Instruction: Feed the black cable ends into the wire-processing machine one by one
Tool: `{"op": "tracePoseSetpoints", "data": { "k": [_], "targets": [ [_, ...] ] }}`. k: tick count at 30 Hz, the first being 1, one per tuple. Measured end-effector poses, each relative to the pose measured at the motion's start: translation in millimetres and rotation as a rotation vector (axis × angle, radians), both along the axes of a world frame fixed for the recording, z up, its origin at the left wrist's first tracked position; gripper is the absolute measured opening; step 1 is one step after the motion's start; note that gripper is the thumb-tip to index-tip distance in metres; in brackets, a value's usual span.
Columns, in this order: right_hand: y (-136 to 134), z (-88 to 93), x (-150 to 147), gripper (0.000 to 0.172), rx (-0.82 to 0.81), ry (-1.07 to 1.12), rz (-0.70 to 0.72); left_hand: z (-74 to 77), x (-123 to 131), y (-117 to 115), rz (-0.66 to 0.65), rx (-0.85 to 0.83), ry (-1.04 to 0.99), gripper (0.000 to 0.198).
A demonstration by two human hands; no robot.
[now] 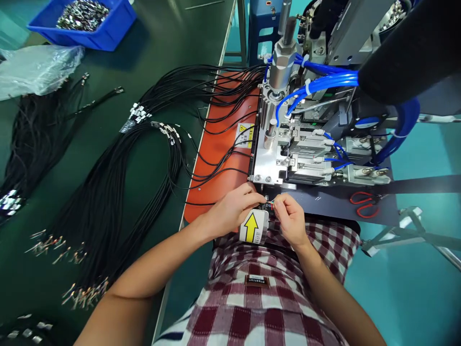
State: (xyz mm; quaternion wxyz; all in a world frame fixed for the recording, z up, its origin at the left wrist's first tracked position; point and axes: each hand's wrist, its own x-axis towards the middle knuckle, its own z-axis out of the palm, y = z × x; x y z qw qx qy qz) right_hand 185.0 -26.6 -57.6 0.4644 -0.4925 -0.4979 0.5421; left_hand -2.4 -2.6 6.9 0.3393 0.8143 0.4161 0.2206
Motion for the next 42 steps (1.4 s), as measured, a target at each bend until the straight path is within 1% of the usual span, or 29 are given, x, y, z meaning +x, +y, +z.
{"op": "tracePoseSetpoints", "data": {
  "k": [3, 6, 11, 17, 23, 36, 39, 42],
  "targets": [
    [2, -3.6, -5, 0.025, -0.009, 0.001, -0.005, -3.4, -4, 0, -0.028, 0.037, 0.142, 0.031],
    [4, -4.8, -8, 0.024, -0.019, 0.004, -0.013, -3.4, -5, -1, -0.046, 0.105, 0.270, 0.034],
    [7, -3.7, -11, 0.023, -0.008, -0.025, -0.031, -2.3, -5, -3, -0.043, 0.192, 0.384, 0.034],
    [7, -4.6, -12, 0.022, -0.019, -0.052, -0.052, -2.0, -4, -2, -0.055, 0.228, 0.422, 0.032],
    [6, -5.6, -14, 0.023, 0.011, -0.081, -0.071, 0.2, -2, -2, -0.042, 0.218, 0.444, 0.030],
    [5, -11.2, -13, 0.021, 0.154, -0.155, -0.087, -2.0, -2, -2, -0.053, 0.212, 0.466, 0.030],
    [6, -11.7, -12, 0.020, 0.188, -0.204, -0.079, -3.3, -2, -2, -0.051, 0.207, 0.455, 0.030],
    [6, -12.4, -10, 0.018, 0.260, -0.268, -0.071, -4.0, -2, -2, -0.051, 0.207, 0.441, 0.030]
  ]
}}
